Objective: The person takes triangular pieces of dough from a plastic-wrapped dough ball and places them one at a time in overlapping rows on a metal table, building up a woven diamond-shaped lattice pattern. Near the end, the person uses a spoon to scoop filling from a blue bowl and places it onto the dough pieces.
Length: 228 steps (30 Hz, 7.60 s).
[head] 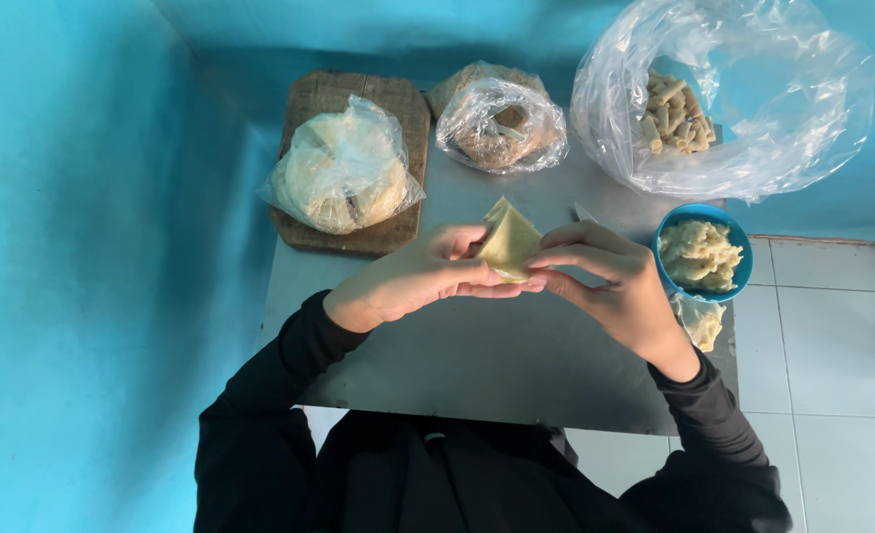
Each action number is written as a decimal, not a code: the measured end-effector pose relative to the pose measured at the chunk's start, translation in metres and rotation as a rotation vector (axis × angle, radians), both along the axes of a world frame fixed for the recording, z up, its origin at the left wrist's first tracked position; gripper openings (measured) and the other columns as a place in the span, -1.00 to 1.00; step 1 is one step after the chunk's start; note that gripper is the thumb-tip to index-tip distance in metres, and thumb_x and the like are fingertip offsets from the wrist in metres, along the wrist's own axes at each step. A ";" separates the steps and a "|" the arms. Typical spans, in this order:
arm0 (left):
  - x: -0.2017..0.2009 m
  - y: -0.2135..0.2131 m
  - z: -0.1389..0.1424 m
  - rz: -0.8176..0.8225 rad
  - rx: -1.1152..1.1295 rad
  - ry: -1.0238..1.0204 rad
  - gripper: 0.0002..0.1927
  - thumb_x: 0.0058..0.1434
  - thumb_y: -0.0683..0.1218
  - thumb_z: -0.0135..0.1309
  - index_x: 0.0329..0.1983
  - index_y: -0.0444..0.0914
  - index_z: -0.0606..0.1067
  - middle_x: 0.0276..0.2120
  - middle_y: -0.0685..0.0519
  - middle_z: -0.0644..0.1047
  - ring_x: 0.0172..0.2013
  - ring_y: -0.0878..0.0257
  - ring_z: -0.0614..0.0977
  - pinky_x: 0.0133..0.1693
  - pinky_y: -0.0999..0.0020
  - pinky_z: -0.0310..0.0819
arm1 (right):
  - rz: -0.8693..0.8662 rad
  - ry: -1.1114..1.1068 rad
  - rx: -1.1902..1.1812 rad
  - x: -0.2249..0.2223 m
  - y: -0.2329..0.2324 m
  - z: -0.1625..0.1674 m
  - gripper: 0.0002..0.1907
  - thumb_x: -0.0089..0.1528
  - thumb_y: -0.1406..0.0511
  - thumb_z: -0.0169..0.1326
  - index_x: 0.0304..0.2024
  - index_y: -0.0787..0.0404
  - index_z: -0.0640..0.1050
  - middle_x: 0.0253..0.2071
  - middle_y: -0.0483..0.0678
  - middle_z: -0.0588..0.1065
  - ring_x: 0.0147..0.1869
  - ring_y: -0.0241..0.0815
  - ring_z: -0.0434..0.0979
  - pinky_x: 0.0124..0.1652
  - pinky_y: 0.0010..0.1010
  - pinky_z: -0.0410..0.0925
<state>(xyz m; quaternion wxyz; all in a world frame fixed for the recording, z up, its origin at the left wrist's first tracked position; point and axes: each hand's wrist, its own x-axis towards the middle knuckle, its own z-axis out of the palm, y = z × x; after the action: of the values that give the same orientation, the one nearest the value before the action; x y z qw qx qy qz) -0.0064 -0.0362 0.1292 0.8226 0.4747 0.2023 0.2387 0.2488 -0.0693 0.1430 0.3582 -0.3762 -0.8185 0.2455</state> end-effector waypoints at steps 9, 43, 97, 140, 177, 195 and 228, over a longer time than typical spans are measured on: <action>-0.001 0.002 -0.005 -0.030 0.018 -0.054 -0.51 0.41 -0.14 -0.01 0.35 -0.44 0.28 0.20 -0.18 0.51 0.21 0.09 0.60 0.30 0.25 0.47 | -0.057 -0.034 -0.113 -0.010 0.000 0.010 -0.79 0.19 0.45 0.26 -0.10 0.26 0.62 -0.07 -0.10 0.57 -0.19 -0.27 0.57 -0.26 -0.45 0.37; 0.012 -0.001 -0.026 0.039 0.109 0.051 -0.53 0.43 -0.03 0.03 0.27 -0.42 0.36 0.11 -0.12 0.53 0.13 0.16 0.64 0.22 0.30 0.56 | -0.127 0.031 -0.190 -0.028 0.001 0.003 -0.87 0.25 0.42 0.23 -0.13 0.27 0.65 -0.21 -0.12 0.60 -0.28 -0.36 0.50 -0.26 -0.52 0.37; -0.042 -0.052 -0.074 -0.039 -0.347 -0.001 -0.30 0.29 -0.27 -0.25 0.54 -0.38 0.06 0.29 -0.17 0.41 0.22 0.12 0.55 0.26 0.39 0.39 | -0.314 -0.299 -0.072 -0.014 0.042 -0.116 -0.67 0.36 0.41 0.12 0.17 0.30 0.43 -0.04 0.09 0.62 -0.06 0.05 0.68 -0.12 -0.34 0.49; -0.030 -0.023 -0.036 0.012 -0.149 -0.045 -0.47 0.43 -0.21 -0.23 0.46 -0.43 0.18 0.24 -0.18 0.47 0.23 0.11 0.55 0.31 0.31 0.42 | -0.299 -0.038 0.098 -0.011 0.000 -0.061 -0.76 0.42 0.48 0.15 0.12 0.19 0.52 0.02 -0.07 0.60 -0.10 -0.14 0.61 -0.18 -0.38 0.47; 0.003 -0.010 -0.067 0.027 -0.137 0.062 -0.51 0.45 -0.06 -0.01 0.30 -0.50 0.34 0.10 -0.22 0.57 0.09 0.12 0.66 0.15 0.40 0.56 | -0.179 0.384 -0.710 -0.001 0.026 -0.078 -0.78 0.40 0.32 0.11 -0.01 0.39 0.61 -0.19 -0.10 0.58 -0.14 -0.43 0.51 -0.13 -0.53 0.39; -0.005 -0.047 -0.096 -0.178 -0.209 0.124 -0.54 0.46 -0.06 -0.05 0.33 -0.40 0.36 0.12 -0.06 0.55 0.07 0.21 0.65 0.09 0.39 0.56 | -0.209 -0.198 -0.050 0.005 0.034 -0.116 -0.68 0.28 0.44 0.14 0.10 0.34 0.59 0.02 0.10 0.61 0.05 -0.03 0.68 -0.01 -0.35 0.49; -0.017 -0.024 -0.033 0.013 -0.313 -0.139 -0.27 0.52 0.23 -0.36 0.47 -0.43 0.18 0.26 -0.23 0.46 0.16 0.02 0.60 0.21 0.24 0.52 | -0.111 -0.598 0.338 -0.020 -0.026 -0.179 -0.47 0.07 0.21 0.17 0.10 0.18 0.54 0.11 0.04 0.51 0.21 0.10 0.53 0.17 -0.05 0.36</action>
<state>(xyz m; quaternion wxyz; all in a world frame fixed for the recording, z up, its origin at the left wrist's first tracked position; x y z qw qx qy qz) -0.0238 -0.0598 0.0965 0.8970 0.3219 0.1824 0.2418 0.2290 -0.0948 -0.0356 0.1727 -0.4107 -0.8946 -0.0344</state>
